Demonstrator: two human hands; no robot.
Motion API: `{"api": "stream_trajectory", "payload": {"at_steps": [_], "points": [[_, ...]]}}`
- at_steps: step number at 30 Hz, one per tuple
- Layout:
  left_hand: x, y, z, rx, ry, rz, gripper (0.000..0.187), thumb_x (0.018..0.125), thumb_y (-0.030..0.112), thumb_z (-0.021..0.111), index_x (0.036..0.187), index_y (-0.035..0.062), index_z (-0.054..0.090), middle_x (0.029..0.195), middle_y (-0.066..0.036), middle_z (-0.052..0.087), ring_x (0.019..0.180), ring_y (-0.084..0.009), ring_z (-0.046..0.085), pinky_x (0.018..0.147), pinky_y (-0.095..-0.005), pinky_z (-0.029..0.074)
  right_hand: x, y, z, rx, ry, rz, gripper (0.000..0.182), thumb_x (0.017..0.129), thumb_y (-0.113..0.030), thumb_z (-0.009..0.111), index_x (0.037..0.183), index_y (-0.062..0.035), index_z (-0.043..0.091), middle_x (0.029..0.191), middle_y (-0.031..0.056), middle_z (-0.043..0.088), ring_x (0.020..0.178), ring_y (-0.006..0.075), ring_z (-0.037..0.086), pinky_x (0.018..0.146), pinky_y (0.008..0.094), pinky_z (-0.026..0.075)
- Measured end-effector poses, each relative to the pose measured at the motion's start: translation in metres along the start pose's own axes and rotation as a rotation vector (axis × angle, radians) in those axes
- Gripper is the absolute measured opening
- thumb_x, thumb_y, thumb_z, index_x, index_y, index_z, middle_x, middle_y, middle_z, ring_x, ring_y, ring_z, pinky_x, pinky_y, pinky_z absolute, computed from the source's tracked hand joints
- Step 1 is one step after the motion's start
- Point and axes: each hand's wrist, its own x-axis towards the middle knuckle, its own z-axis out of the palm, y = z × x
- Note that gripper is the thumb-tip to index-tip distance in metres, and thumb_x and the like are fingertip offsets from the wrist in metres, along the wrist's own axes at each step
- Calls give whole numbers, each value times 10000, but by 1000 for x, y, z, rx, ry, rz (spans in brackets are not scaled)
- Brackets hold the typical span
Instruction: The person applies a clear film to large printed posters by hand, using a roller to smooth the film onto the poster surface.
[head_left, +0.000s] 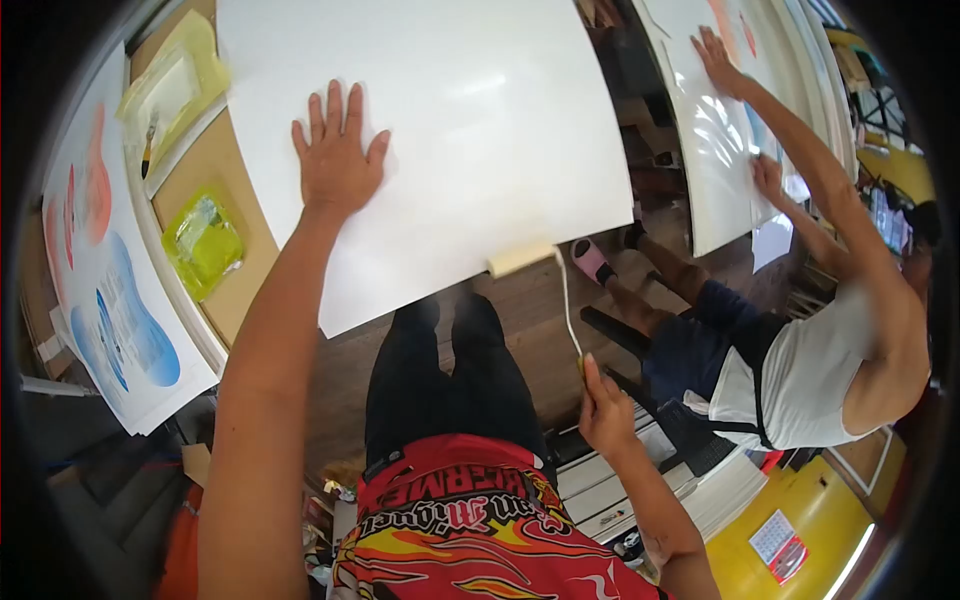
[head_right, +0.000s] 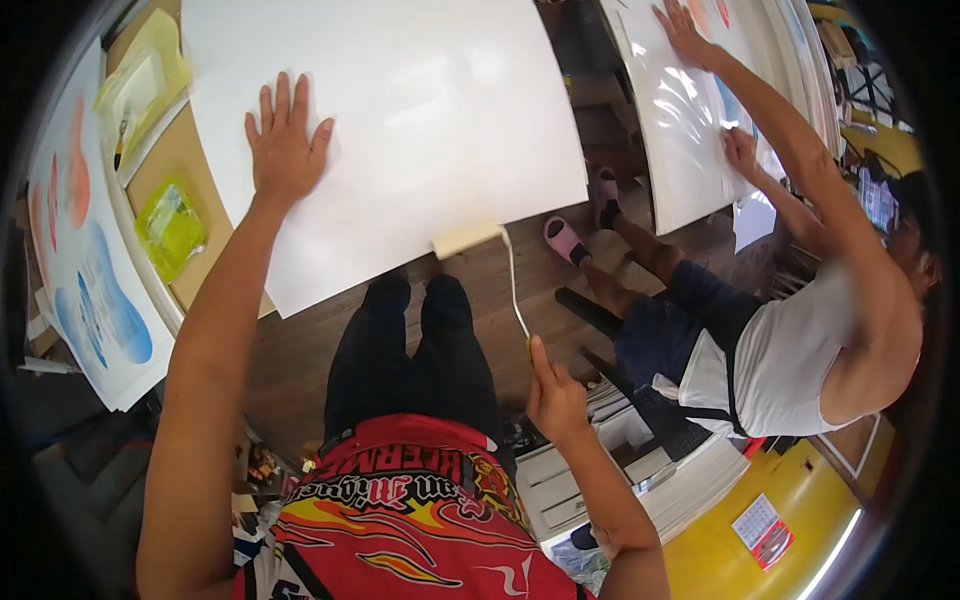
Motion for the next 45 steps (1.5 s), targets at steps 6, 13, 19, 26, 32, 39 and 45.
{"api": "stream_trajectory", "payload": {"at_steps": [6,13,19,26,32,39,45], "points": [[-1,3,-2,59,-34,-11,704,1036,507,419,1625,174,226,1692,-125,181,1552,-374,146,1228,-600,95,-38,-13,-22,184,127,2,654,866,88,654,1487,4,470,785,182,603,663,340,633,597,379,512],[0,3,1,48,-3,25,701,1033,515,413,1617,167,246,1686,-144,186,1547,-390,147,1214,-620,109,101,-24,-14,52,137,-34,648,883,45,632,1499,-79,474,843,201,624,713,428,632,610,458,520],[1,0,4,32,11,46,700,1030,491,448,1618,167,252,1683,-156,202,1542,-408,163,1201,-632,113,45,-2,19,127,124,-9,682,896,-48,634,1536,-183,444,867,178,602,685,416,648,601,506,543],[1,2,2,70,-11,26,721,1019,516,442,1615,158,254,1678,-157,206,1541,-395,160,1211,-619,115,-31,0,2,275,184,14,712,864,16,651,1534,-79,431,804,172,600,667,374,646,576,433,527],[1,6,-2,48,-32,18,712,1017,470,480,1616,156,259,1683,-159,200,1543,-402,164,1223,-586,124,-1,-65,18,421,169,253,662,889,25,583,1526,-8,407,890,231,652,799,414,673,723,444,548],[2,1,-1,20,-31,55,729,1005,479,492,1612,144,268,1677,-170,209,1531,-419,174,1210,-601,130,34,-138,32,814,389,447,614,913,17,530,1507,58,380,1102,320,654,1004,454,673,886,418,537],[1,0,-2,15,-69,57,768,1001,513,485,1619,134,234,1686,-167,167,1534,-423,144,1202,-616,125,122,-109,4,882,572,660,626,929,15,513,1530,30,339,1221,322,640,1104,437,663,935,418,528]]}}
